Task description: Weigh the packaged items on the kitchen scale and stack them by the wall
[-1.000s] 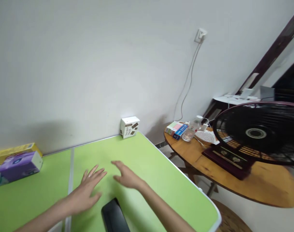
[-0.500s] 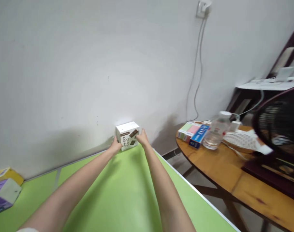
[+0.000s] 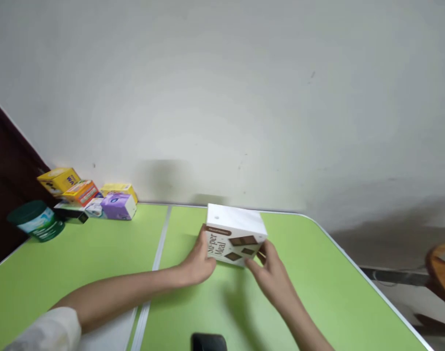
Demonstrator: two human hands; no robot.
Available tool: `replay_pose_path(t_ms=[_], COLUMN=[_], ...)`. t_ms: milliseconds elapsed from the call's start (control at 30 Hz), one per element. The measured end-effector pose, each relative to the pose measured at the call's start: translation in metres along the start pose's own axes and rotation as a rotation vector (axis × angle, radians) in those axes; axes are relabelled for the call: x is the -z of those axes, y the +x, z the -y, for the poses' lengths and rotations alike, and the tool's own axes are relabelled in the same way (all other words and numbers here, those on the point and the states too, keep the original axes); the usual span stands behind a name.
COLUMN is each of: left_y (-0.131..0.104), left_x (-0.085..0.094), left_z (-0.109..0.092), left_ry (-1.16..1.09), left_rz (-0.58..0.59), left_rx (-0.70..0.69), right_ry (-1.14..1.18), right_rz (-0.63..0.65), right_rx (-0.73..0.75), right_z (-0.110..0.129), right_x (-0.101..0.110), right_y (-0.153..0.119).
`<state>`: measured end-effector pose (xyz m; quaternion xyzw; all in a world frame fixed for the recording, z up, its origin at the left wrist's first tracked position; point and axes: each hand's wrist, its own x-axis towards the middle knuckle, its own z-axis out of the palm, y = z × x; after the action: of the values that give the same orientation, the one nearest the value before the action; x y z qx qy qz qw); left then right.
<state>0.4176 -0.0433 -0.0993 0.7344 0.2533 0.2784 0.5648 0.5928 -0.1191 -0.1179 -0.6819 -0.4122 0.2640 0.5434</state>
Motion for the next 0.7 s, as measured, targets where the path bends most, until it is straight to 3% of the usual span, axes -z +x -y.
replay_pose_path(t_ms=[200,300,400,500,600,700], left_y=[-0.152,-0.218,-0.271,-0.304,-0.322,-0.336], left_x=[0.097,0.136,0.16,0.169,0.172,0.175], left_z=[-0.065,-0.074,-0.062,-0.04,-0.019,-0.003], left_ry=[0.141,0.174,0.117,-0.012,-0.094,-0.062], left_rz=[-0.089,-0.194,-0.236,-0.224,-0.235,-0.32], left_rx=[0.192,0.254,0.298,0.298,0.298,0.322], right_ry=[0.065,0.054,0.045,0.054,0.044,0.035], right_rz=[0.222,0.293,0.316,0.324,0.331,0.317], right_rx=[0.002,-0.001,0.008,0.012,0.036,0.036], right_z=[0.089,0.116,0.121,0.114,0.104,0.099], right_x=[-0.09,-0.132,-0.17,-0.197,-0.206,-0.197], right_y=[-0.117,-0.168,-0.207,-0.231,-0.243,-0.248])
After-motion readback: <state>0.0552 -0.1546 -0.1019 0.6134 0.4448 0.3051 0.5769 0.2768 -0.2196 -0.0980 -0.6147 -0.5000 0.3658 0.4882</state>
